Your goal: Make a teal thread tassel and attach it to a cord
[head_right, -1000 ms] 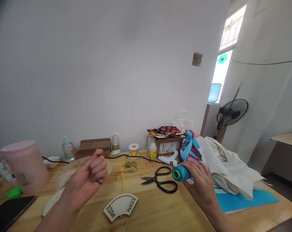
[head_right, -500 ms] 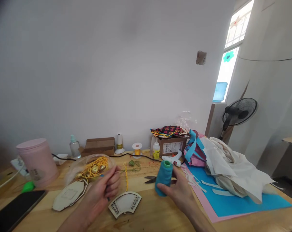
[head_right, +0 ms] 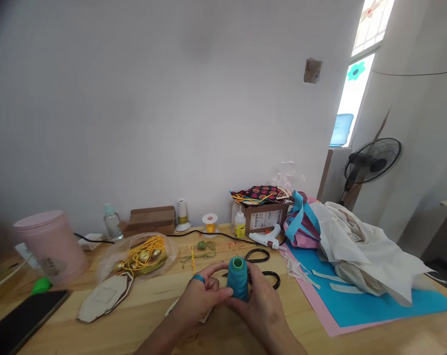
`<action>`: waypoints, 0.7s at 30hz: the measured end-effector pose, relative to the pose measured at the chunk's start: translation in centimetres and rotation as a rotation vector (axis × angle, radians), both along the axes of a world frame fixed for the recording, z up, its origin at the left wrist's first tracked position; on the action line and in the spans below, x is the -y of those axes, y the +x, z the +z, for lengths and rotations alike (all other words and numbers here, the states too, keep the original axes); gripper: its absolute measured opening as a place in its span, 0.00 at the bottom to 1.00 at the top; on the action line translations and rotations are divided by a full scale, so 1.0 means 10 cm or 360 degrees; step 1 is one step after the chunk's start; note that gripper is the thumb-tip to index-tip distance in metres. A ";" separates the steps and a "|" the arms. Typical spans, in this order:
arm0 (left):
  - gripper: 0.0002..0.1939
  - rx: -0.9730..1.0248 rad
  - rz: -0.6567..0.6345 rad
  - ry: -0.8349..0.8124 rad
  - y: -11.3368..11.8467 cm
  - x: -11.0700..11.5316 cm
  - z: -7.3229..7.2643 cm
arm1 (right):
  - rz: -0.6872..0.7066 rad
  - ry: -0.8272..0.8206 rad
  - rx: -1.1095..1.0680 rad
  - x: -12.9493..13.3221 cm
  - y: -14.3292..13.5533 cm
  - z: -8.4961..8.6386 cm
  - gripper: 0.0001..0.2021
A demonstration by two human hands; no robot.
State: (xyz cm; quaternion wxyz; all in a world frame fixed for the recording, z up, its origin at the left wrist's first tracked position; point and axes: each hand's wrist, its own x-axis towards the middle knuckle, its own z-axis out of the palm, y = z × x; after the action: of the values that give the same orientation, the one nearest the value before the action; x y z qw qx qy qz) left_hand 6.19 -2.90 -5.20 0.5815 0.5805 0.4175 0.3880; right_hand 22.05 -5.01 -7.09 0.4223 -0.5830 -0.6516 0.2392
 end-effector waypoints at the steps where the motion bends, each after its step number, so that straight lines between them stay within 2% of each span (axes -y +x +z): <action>1: 0.26 0.0017 0.0017 0.0006 0.02 0.00 -0.02 | 0.0022 0.0023 0.0004 0.02 0.06 0.05 0.29; 3: 0.27 0.0055 0.0049 0.0009 0.05 0.00 -0.06 | 0.0054 0.0081 0.0001 0.06 0.22 0.20 0.28; 6: 0.27 0.0032 0.0065 0.0007 0.06 -0.01 -0.08 | -0.0001 0.0197 0.0052 0.07 0.41 0.45 0.16; 9: 0.28 -0.0066 0.0078 0.0060 0.09 -0.02 -0.03 | -0.0010 0.0293 0.0113 0.01 0.41 0.62 0.13; 14: 0.28 -0.0134 0.0133 0.0152 0.19 -0.01 0.03 | 0.0238 0.0322 0.0176 -0.09 0.21 0.62 0.10; 18: 0.26 -0.0106 0.0099 0.0200 0.23 0.01 0.05 | 0.0229 0.0291 0.0247 -0.11 0.20 0.59 0.10; 21: 0.19 -0.0110 0.0021 0.0250 0.25 0.02 0.12 | 0.0235 0.0402 0.0347 -0.07 0.22 0.66 0.10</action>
State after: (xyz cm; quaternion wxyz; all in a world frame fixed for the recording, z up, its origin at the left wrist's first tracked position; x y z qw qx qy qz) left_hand 8.69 -3.13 -4.04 0.5167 0.6347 0.4095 0.4032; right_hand 24.21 -4.31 -0.49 0.4002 -0.4984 -0.7595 0.1211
